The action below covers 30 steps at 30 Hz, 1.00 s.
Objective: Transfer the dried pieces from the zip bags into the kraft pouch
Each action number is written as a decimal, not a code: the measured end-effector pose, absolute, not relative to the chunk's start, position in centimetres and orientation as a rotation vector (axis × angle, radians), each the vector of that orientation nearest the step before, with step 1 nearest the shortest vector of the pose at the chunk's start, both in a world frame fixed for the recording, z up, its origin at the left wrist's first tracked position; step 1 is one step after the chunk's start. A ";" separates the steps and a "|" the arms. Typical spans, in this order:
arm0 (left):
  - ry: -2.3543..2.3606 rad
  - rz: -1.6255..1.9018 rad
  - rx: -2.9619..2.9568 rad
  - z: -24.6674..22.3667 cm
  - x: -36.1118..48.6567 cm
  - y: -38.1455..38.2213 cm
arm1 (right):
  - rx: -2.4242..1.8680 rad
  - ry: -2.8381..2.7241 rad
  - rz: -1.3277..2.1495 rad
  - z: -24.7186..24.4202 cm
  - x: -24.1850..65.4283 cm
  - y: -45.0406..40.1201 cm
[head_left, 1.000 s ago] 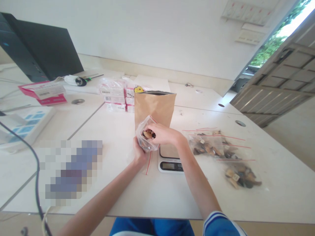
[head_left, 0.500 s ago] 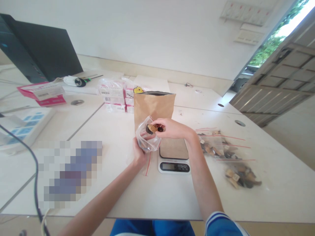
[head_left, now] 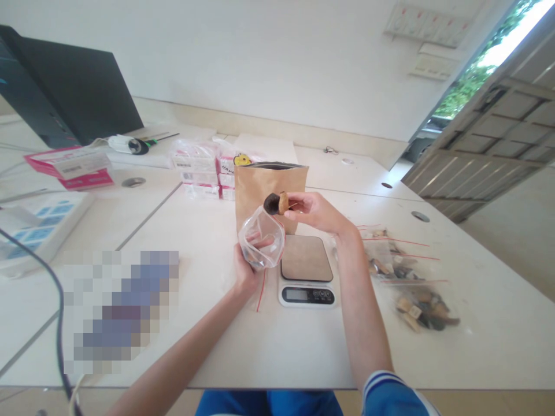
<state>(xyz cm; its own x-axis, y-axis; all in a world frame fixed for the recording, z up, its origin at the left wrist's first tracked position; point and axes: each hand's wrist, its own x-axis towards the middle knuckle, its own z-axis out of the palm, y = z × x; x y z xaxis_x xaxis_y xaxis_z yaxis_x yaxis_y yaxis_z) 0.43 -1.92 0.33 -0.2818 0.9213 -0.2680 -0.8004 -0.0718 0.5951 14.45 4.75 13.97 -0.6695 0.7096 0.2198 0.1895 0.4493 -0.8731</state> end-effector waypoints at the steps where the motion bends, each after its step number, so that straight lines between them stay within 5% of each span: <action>1: 0.781 1.691 0.207 0.4 0.4 -1.9 | -0.725 -2.070 1.172 14.0 14.5 5.0; 11: 0.760 1.660 0.226 0.1 0.3 -1.9 | -0.673 -1.910 0.946 16.5 14.3 6.8; 22: 0.803 1.652 0.199 0.5 0.1 -2.0 | -0.933 -2.248 0.172 19.3 11.5 8.5; 30: 0.795 1.655 0.200 0.7 0.2 -2.1 | -0.938 -2.249 0.277 17.6 11.5 8.1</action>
<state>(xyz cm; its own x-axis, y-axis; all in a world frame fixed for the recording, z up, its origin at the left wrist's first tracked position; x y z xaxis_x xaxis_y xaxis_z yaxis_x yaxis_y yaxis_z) 0.22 -2.11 0.73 -0.2576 0.9214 -0.2910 -0.8029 -0.0365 0.5950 11.50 8.10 17.61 -0.5125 0.6933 0.5066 0.5496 0.7181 -0.4268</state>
